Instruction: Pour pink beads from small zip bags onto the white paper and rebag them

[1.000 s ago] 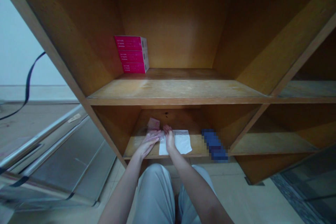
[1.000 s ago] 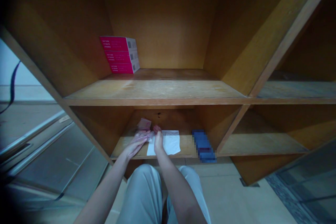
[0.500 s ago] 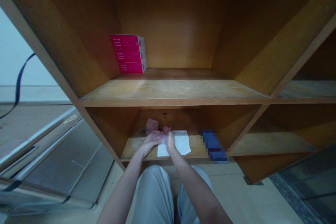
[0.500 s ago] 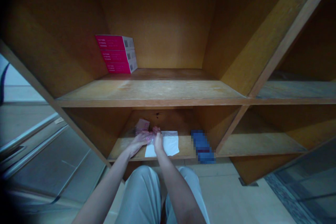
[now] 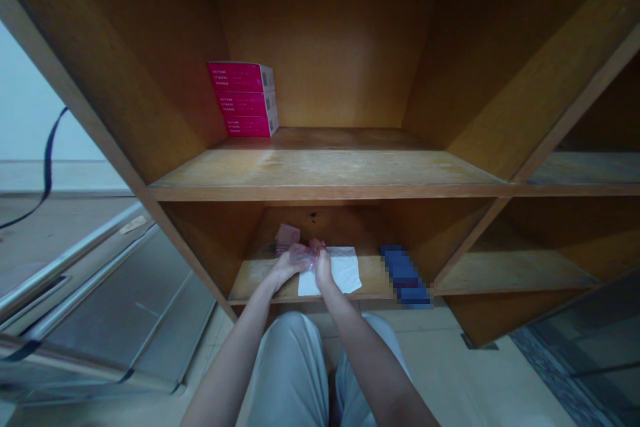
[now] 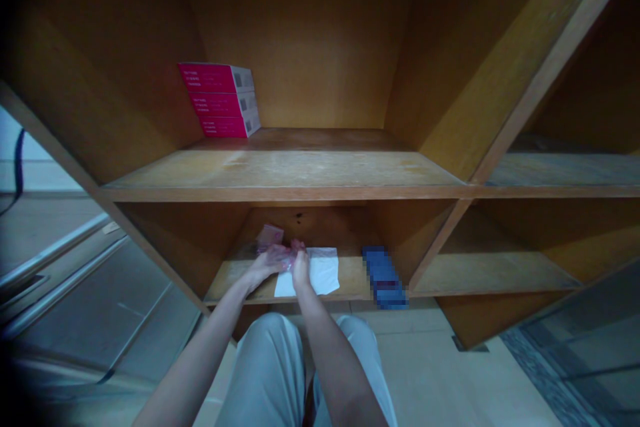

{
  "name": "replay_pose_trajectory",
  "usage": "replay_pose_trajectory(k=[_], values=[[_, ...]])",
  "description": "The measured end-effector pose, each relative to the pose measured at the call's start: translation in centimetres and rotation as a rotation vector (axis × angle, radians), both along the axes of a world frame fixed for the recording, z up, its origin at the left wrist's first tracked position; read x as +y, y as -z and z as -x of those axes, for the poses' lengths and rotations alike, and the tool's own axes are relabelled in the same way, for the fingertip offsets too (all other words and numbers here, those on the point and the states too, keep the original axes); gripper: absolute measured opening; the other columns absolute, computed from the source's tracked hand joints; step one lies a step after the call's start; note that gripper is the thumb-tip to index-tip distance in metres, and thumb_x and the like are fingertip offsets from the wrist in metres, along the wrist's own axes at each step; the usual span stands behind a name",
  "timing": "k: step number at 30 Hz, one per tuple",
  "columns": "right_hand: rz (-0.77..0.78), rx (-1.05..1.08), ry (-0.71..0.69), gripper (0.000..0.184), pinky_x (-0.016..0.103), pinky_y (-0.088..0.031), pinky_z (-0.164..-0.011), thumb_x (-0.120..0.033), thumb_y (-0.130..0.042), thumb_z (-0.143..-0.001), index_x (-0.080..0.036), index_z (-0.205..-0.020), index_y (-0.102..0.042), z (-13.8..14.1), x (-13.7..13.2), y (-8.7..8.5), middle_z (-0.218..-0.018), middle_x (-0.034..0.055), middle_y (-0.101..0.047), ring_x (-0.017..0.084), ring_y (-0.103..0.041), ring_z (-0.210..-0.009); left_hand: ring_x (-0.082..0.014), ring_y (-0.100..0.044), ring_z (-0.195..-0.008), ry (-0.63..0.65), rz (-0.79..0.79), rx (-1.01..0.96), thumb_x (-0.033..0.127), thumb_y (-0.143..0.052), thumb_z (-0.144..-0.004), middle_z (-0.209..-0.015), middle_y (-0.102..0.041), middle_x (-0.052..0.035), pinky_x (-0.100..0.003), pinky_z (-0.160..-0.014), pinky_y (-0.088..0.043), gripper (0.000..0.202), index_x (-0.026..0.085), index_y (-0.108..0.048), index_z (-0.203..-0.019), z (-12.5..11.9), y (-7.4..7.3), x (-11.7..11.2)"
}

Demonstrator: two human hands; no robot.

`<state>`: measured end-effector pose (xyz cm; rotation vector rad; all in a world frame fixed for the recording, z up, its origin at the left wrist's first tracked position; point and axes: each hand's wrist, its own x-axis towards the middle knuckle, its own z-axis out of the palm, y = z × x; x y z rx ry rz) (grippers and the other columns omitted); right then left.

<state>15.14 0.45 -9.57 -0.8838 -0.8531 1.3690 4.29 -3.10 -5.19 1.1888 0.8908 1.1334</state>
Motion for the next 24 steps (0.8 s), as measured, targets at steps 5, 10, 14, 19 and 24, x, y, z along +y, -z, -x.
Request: replay_pose_trajectory(k=[5,10,14,19,24], values=[[-0.008,0.140,0.064,0.034,0.031,-0.039,-0.089,-0.035,-0.034,-0.075,-0.017,-0.096,-0.056,0.18,-0.21,0.01,-0.106,0.0062,-0.060,0.017,-0.055,-0.099,-0.0222,-0.053,-0.100,-0.023,-0.001,0.100,0.020,-0.071,-0.055,-0.105,-0.058,-0.0085,-0.037,-0.091,-0.036,0.045,0.017,-0.052,-0.096,0.12,-0.18,0.15],[-0.008,0.150,0.076,0.034,0.032,-0.040,-0.088,-0.034,-0.032,-0.076,-0.018,-0.094,-0.057,0.04,-0.38,-0.21,-0.106,0.0067,-0.061,0.017,-0.055,-0.099,-0.0222,-0.054,-0.099,-0.024,-0.020,0.097,0.021,-0.070,-0.056,-0.105,-0.059,-0.0085,-0.037,-0.090,-0.037,0.044,0.018,-0.053,-0.097,0.06,-0.44,0.12],[-0.029,0.102,0.090,0.035,0.032,-0.041,-0.087,-0.033,-0.031,-0.076,-0.017,-0.094,-0.056,0.02,-0.36,-0.22,-0.107,0.0079,-0.060,0.017,-0.055,-0.099,-0.0225,-0.054,-0.098,-0.023,-0.044,0.105,0.020,-0.069,-0.056,-0.103,-0.060,-0.0083,-0.036,-0.089,-0.038,0.042,0.018,-0.055,-0.096,0.01,-0.65,0.05],[-0.033,0.087,0.081,0.037,0.032,-0.042,-0.086,-0.033,-0.029,-0.077,-0.016,-0.096,-0.055,-0.01,-0.29,-0.15,-0.108,0.0093,-0.059,0.017,-0.055,-0.099,-0.0231,-0.055,-0.097,-0.022,-0.041,0.109,0.020,-0.069,-0.056,-0.102,-0.061,-0.0082,-0.036,-0.088,-0.038,0.040,0.018,-0.057,-0.095,0.05,-0.74,0.01],[-0.043,0.057,0.087,0.037,0.031,-0.042,-0.085,-0.033,-0.028,-0.077,-0.015,-0.096,-0.054,-0.01,-0.21,0.01,-0.108,0.0103,-0.059,0.017,-0.056,-0.098,-0.0232,-0.054,-0.099,-0.062,-0.045,0.121,0.022,-0.069,-0.057,-0.104,-0.061,-0.0092,-0.035,-0.089,-0.037,0.040,0.017,-0.056,-0.095,0.06,-0.65,-0.16]])
